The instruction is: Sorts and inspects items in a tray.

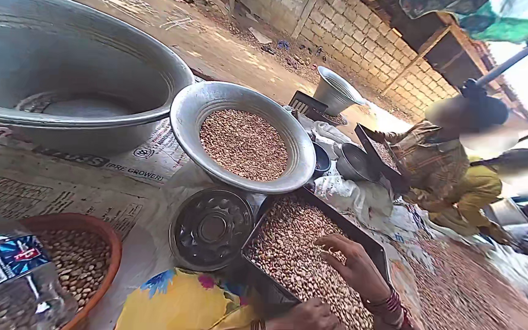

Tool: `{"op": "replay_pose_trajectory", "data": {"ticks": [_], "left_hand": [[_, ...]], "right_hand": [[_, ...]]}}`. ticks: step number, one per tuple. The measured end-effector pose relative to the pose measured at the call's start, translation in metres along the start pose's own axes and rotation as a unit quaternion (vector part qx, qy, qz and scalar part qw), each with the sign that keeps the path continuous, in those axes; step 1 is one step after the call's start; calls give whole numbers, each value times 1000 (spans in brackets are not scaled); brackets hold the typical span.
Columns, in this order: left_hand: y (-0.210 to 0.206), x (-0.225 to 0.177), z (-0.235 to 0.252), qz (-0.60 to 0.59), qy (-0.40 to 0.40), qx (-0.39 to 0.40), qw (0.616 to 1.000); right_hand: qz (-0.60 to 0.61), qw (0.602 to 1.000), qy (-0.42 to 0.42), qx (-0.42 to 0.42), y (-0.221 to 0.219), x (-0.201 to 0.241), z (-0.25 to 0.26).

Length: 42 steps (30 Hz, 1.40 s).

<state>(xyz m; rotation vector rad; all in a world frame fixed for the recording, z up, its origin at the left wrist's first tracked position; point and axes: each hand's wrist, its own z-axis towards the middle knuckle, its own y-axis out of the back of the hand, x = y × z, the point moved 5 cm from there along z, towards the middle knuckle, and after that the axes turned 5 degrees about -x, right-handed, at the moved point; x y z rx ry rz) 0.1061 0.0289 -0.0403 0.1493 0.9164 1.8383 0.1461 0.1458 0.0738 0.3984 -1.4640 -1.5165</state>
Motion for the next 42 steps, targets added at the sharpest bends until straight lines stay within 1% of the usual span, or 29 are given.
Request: {"op": "replay_pose_trajectory", "data": {"ticks": [2,4,5,6,7,9,10,12,13,14,15,17,19,20,22,24,26,27,28,29,31,33,34,35,37,38,39,40,42], "left_hand": [[-6,3,-2,32,-24,-19,999],[-8,5,-3,43,-33,-17,998],[-9,5,-3,55,-40,-31,997],[-10,7,-4,78,-51,-61,994],[-11,8,-4,96,-55,-79,991],[-6,9,-7,116,-40,-90,988],[-3,11,-9,129,-23,-89,987],[6,14,-15,151,9,-90,984],[12,17,-20,163,20,-101,981],[20,21,-26,182,30,-121,975],[30,26,-33,199,50,-144,968],[58,38,-50,221,125,-201,946],[92,56,-68,221,247,-264,906],[105,69,-79,186,319,-292,882],[119,96,-103,43,460,-316,829],[115,110,-116,-138,571,-305,750],[103,108,-116,-268,628,-315,660],[98,103,-112,-295,637,-329,632],[95,100,-110,-298,642,-343,618],[93,97,-107,-294,645,-348,613],[93,86,-99,-276,651,-349,614],[95,68,-82,-256,653,-344,624],[98,58,-72,-246,649,-339,635],[103,46,-60,-228,642,-333,652],[119,18,-32,-175,620,-317,696],[128,1,-19,-153,605,-304,720],[136,-16,-4,-123,587,-293,745],[145,-32,8,-105,569,-285,765],[157,-52,24,-77,521,-279,803]], "right_hand": [[-92,983,-156,-42,28,-38,-61],[-121,946,-282,-109,44,-65,-127],[-111,924,-337,-145,46,-77,-160],[-72,902,-387,-180,43,-88,-191],[-5,876,-434,-212,36,-96,-220],[178,808,-501,-252,8,-106,-262],[274,769,-510,-270,-9,-107,-274],[427,689,-493,-315,-36,-102,-285],[471,653,-482,-344,-46,-99,-286],[494,628,-473,-373,-52,-99,-286],[502,621,-462,-386,-54,-100,-283],[515,610,-445,-405,-52,-99,-274],[540,581,-428,-434,-53,-104,-263],[547,574,-419,-442,-54,-107,-259],[553,565,-409,-455,-56,-110,-256],[548,564,-415,-458,-57,-111,-257],[552,561,-420,-452,-60,-112,-260],[560,552,-417,-456,-62,-111,-262],[570,542,-407,-463,-65,-110,-264],[580,535,-393,-473,-69,-110,-267],[594,525,-365,-489,-77,-113,-280],[611,493,-333,-522,-77,-115,-293],[619,480,-320,-533,-76,-115,-300],[622,471,-309,-543,-75,-116,-306],[618,467,-306,-554,-72,-115,-312],[612,478,-283,-564,-70,-112,-314],[620,483,-213,-580,-75,-118,-315],[629,491,-177,-576,-74,-117,-315],[678,463,-164,-547,-71,-117,-312]]}}
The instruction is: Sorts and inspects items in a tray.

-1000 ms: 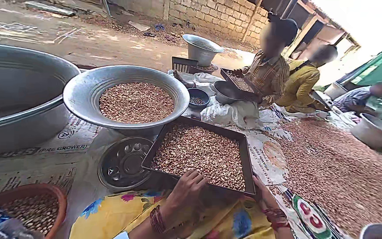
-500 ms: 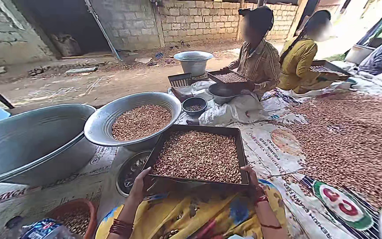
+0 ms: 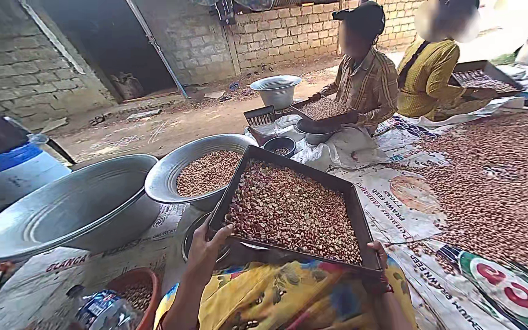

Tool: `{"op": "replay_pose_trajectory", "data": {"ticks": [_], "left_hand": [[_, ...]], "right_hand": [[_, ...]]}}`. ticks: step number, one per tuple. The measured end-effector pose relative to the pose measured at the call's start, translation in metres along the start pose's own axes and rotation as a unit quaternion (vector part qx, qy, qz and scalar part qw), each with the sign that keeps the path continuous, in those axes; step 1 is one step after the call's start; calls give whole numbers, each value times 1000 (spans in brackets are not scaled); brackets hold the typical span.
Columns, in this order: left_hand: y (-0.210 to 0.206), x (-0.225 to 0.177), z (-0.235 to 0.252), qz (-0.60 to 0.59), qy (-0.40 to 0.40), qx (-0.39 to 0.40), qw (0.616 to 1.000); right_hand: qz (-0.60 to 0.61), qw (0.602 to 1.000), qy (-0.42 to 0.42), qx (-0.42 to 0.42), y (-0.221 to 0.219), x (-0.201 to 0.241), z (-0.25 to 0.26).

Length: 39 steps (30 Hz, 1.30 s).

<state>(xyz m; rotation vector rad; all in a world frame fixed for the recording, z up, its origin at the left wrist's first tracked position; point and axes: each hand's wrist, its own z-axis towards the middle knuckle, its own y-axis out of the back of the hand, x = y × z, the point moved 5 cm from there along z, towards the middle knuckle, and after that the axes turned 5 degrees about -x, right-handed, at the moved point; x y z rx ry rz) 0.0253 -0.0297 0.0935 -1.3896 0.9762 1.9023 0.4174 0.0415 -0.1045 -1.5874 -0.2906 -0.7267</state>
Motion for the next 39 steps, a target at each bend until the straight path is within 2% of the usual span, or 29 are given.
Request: {"op": "replay_pose_trajectory", "data": {"ticks": [2,3,6,8,11,14,16,19,21,24,27,29,31,34,36,37,39], "left_hand": [[3,-1,0,-25,-29,7,999],[4,8,3,-45,-19,6,999],[2,49,17,-71,56,-2,996],[-2,61,16,-53,85,-10,995],[2,48,2,-38,52,-22,998],[12,22,-14,-42,-33,-33,998],[16,28,-13,-51,-41,-29,997],[17,72,-3,-58,46,-12,997],[16,101,-5,-64,90,-14,994],[28,144,-18,-61,146,5,987],[44,178,-36,-17,183,45,982],[56,185,-47,46,194,85,976],[70,194,-48,130,207,151,958],[79,199,-41,251,176,220,926],[72,175,-36,321,70,196,924],[66,158,-33,347,7,163,924],[50,128,-27,372,-81,115,918]], "right_hand": [[31,999,-7,-4,-5,3,2],[38,999,-11,-9,-8,4,0],[-41,996,-36,-65,-17,8,-16],[-70,994,-48,-72,-2,4,-13],[-59,996,-44,-57,3,4,-12],[-51,998,-37,-25,2,1,-7],[-70,996,-40,-25,-2,2,-9],[-53,998,-32,-28,1,0,-8],[-113,993,-28,-36,5,4,-11],[-115,989,-66,-66,-1,-2,-13],[-124,986,-98,-57,-8,-5,-14],[-171,977,-103,-67,-15,-2,-19],[-283,952,-85,-86,-18,3,-25],[-427,900,-78,41,-18,4,-20],[-547,834,-30,67,-21,5,-22],[-614,786,11,70,-26,10,-26],[-705,691,138,84,-46,23,-35]]}}
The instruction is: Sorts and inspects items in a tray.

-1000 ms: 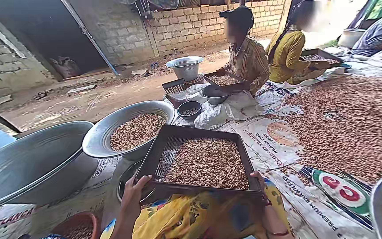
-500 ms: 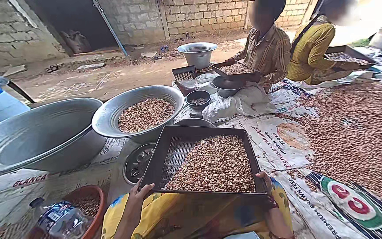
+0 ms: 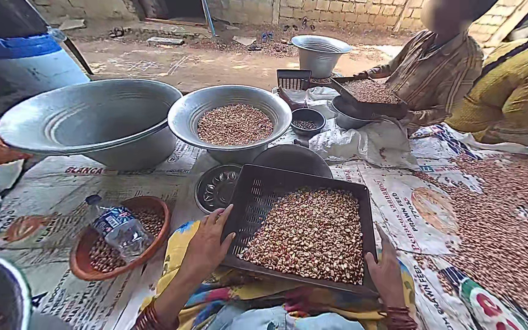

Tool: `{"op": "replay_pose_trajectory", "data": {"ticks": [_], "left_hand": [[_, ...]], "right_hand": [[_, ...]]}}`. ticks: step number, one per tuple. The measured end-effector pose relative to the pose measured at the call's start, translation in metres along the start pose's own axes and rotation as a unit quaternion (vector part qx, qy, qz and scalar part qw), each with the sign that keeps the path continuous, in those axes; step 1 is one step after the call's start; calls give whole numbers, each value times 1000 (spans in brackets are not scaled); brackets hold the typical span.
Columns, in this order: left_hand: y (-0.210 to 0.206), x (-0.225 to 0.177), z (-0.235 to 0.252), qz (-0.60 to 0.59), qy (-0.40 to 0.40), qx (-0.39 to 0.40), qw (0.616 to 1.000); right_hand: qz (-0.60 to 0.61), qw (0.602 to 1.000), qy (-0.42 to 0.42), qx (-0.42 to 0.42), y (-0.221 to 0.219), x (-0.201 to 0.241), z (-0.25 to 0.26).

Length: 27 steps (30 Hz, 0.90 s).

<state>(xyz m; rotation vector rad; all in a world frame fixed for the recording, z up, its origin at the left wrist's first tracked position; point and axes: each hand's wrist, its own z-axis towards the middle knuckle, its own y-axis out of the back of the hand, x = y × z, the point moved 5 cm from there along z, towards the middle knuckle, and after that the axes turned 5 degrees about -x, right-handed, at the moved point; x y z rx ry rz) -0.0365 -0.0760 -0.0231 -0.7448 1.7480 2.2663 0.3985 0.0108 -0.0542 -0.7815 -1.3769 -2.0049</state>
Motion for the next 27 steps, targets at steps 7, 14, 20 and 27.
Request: {"op": "replay_pose_trajectory", "data": {"ticks": [7,14,20,27], "left_hand": [[-70,-57,6,95,50,353,929],[-124,-116,33,-77,78,304,946],[-91,-145,70,-486,69,195,849],[-10,-157,89,-182,-118,200,955]], "right_hand": [[-171,947,-58,265,-15,54,2],[-275,901,-109,316,-100,85,7],[125,967,-76,211,-91,115,36],[-97,937,162,294,-33,185,59]]}}
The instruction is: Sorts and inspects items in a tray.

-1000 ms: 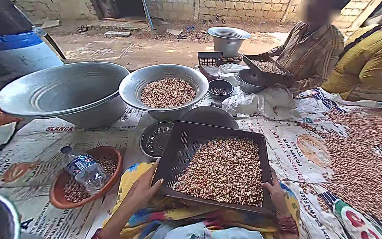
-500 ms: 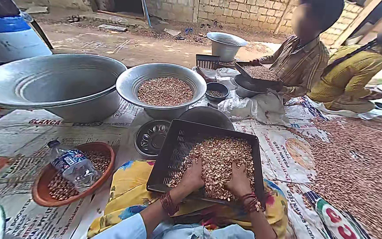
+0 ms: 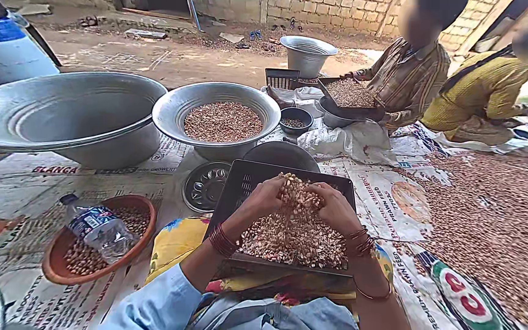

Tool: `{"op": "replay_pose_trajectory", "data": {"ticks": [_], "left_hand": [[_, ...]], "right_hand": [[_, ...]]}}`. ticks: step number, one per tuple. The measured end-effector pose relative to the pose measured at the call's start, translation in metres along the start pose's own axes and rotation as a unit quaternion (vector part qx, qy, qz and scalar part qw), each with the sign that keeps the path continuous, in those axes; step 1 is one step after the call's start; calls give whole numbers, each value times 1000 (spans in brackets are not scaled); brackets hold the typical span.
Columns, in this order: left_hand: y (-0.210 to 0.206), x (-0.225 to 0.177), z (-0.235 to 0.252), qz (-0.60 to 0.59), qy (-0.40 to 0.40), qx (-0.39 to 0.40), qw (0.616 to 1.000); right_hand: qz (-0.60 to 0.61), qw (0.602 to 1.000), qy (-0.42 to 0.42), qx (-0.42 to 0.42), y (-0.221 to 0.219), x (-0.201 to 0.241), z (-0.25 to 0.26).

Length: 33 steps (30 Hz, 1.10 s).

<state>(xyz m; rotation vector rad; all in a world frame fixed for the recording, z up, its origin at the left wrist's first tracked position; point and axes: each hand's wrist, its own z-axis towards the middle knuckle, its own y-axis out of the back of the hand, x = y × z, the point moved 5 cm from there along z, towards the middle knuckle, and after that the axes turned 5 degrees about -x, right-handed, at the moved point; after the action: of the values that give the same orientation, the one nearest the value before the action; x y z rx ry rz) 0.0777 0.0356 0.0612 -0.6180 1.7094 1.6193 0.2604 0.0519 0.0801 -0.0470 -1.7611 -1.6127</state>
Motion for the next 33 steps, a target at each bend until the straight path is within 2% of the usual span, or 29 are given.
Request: {"op": "replay_pose_trajectory", "data": {"ticks": [1,2,4,7,9,11,12,14,16,19,22,24,27,29,31,33], "left_hand": [[4,4,-5,18,-13,16,1000],[9,13,-12,16,-15,11,1000],[25,44,-30,36,17,-62,997],[43,119,-66,116,97,-203,968],[38,173,-85,90,155,-186,966],[19,207,-96,-46,204,-116,971],[8,214,-98,-139,224,-97,960],[-5,213,-101,-292,259,-106,915],[-2,204,-105,-352,254,-129,891],[26,191,-123,-337,260,-156,891],[32,193,-150,-303,287,-161,894],[23,177,-156,-319,288,-162,888],[6,154,-159,-383,279,-129,871],[3,156,-156,-399,293,-132,859],[11,161,-159,-384,318,-150,854],[31,149,-160,-347,302,-152,875]], "right_hand": [[-18,999,-7,34,0,-8,-1],[-15,999,-15,34,1,-20,-3],[-8,998,-62,-27,8,-52,-17],[-7,973,-174,-149,4,-122,-55],[118,948,-238,-177,-21,-167,-78],[312,889,-293,-165,-56,-187,-94],[376,855,-313,-171,-68,-187,-96],[428,827,-322,-170,-73,-179,-95],[446,822,-300,-189,-69,-166,-100],[475,814,-262,-207,-58,-133,-117],[475,816,-275,-184,-52,-104,-142],[492,804,-264,-204,-47,-113,-147],[562,745,-252,-257,-51,-154,-147],[524,760,-262,-281,-45,-152,-151],[466,796,-282,-265,-41,-120,-159],[483,787,-287,-255,-39,-104,-159]]}}
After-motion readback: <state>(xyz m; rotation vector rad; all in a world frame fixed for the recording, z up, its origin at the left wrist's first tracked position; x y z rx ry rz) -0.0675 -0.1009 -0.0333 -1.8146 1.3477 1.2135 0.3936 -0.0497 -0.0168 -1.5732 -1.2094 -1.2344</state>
